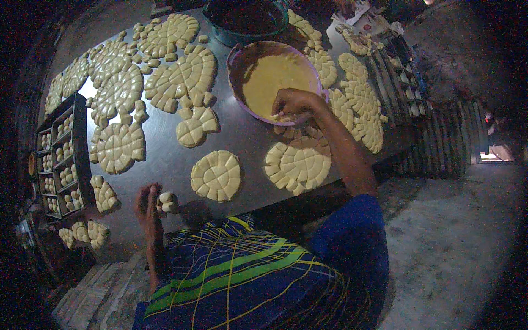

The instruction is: The person prepares dough for baking by hand on a metal table and places the shaped pieces into baking pans. They dip their fingers into a bowl of liquid and press it onto the dough before folding it.

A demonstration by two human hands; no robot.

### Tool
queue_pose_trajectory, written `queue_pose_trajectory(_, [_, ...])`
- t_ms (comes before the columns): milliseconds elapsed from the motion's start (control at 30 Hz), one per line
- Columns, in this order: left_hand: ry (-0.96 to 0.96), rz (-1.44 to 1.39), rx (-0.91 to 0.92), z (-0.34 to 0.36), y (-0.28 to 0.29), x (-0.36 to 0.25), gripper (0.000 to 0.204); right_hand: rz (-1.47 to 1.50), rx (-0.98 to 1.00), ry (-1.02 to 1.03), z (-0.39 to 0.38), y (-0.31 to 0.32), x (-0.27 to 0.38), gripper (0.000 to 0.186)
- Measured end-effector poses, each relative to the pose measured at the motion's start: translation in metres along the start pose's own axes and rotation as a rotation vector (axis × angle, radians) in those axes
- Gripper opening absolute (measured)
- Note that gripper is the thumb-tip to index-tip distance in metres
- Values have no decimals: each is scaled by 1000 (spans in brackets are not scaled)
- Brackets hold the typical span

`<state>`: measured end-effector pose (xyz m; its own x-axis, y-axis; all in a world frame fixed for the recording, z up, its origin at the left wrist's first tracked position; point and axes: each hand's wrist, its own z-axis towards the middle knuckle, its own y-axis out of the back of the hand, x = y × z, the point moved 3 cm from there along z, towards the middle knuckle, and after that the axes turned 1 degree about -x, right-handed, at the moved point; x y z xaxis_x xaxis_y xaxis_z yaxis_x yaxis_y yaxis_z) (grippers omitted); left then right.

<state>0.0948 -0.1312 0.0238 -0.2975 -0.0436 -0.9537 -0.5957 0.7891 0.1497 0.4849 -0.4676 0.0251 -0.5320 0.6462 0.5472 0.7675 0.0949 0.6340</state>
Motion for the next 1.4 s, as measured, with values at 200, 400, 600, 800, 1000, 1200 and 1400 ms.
queue_pose_trajectory(200, [-25, -53, 39, 4, -6, -4, 21, 158, 38, 44, -19, 8, 23, 25])
queue_pose_trajectory(400, [291, -136, 203, -9, -33, -13, 32, 784, -141, 51, -37, -22, 106, 41])
queue_pose_trajectory(600, [533, -817, 633, -14, -89, -23, 43, 1423, -268, 425, -6, -129, 208, 75])
queue_pose_trajectory(800, [447, -964, 548, -12, -59, -13, 35, 1634, -347, 444, 15, -167, 260, 69])
queue_pose_trajectory(1000, [440, -982, 442, -5, -26, -22, 28, 1794, -598, 407, 31, -199, 282, 56])
queue_pose_trajectory(1200, [342, -920, 351, 16, 18, -18, 23, 654, -912, 498, 37, -206, 315, 39])
queue_pose_trajectory(1400, [58, -491, 342, 18, 62, -36, 22, -223, -891, 534, 29, -193, 368, 47])
